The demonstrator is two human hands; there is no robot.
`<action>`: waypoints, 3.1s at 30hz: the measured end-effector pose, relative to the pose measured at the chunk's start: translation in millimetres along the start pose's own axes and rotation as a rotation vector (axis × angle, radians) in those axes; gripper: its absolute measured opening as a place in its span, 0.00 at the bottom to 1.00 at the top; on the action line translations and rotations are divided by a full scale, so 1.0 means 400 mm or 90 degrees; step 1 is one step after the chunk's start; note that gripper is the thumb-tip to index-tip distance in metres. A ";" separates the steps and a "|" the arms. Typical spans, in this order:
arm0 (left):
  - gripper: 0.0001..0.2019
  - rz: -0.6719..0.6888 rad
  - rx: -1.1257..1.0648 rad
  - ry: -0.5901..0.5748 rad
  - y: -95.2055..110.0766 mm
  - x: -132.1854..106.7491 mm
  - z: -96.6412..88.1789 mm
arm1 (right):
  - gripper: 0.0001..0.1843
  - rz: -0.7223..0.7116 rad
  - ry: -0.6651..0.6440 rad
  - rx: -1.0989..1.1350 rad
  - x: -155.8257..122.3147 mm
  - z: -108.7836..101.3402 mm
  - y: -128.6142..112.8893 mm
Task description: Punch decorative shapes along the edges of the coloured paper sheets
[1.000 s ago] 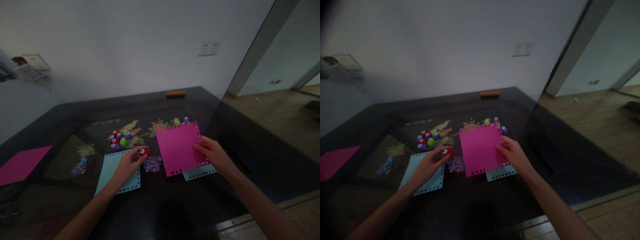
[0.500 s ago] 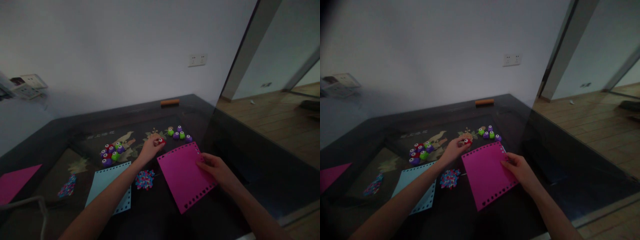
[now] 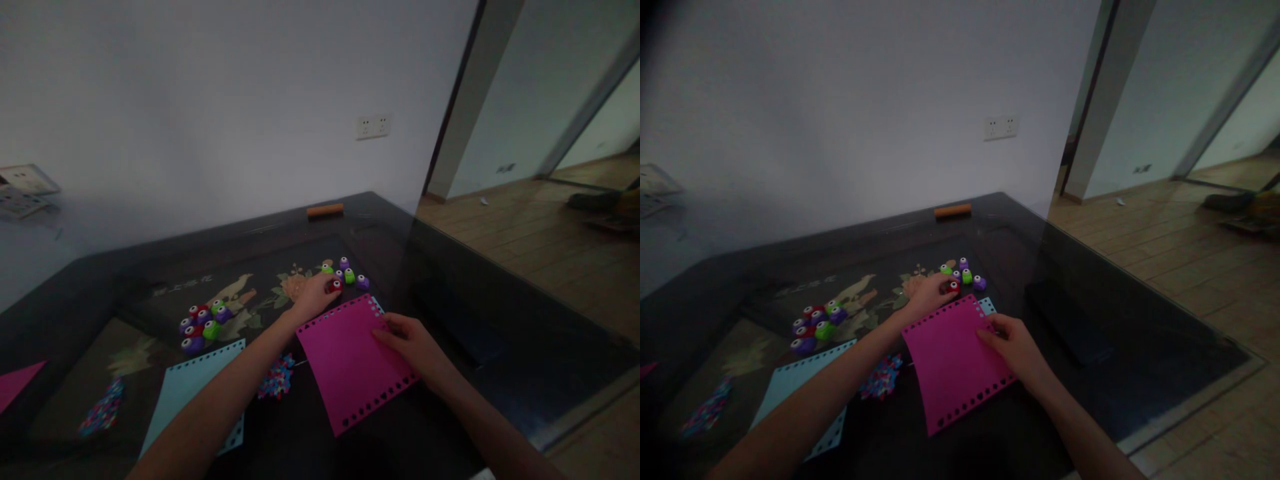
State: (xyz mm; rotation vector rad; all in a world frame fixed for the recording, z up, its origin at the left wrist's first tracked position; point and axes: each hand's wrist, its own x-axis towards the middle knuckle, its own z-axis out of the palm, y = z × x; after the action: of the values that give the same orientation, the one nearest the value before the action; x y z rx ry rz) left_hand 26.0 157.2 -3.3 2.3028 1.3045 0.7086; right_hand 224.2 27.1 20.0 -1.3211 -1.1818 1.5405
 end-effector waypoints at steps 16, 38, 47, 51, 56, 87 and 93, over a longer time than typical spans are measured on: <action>0.12 -0.006 -0.081 0.046 -0.001 -0.002 -0.024 | 0.18 -0.023 0.073 -0.007 -0.005 -0.008 -0.008; 0.11 0.243 0.154 0.086 0.155 -0.412 -0.023 | 0.25 0.001 0.224 0.004 0.017 -0.055 0.001; 0.16 0.159 0.242 0.030 0.148 -0.420 0.024 | 0.27 0.008 0.223 -0.072 0.026 -0.047 0.015; 0.16 0.132 0.255 0.024 0.146 -0.415 0.022 | 0.27 0.013 0.225 -0.082 0.020 -0.038 0.008; 0.16 0.119 0.239 0.013 0.148 -0.409 0.014 | 0.29 0.020 0.229 -0.090 0.021 -0.033 0.008; 0.20 0.122 0.264 -0.042 0.140 -0.413 0.015 | 0.23 -0.035 0.197 -0.220 0.044 -0.055 0.049; 0.20 0.120 0.265 -0.040 0.142 -0.413 0.014 | 0.23 -0.046 0.197 -0.247 0.050 -0.062 0.055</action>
State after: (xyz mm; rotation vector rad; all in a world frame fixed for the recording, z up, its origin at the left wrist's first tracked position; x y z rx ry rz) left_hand -4.6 -14.6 -13.9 2.7829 1.3174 0.4471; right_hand 245.5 44.1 -7.2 -1.6779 -1.3495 1.0378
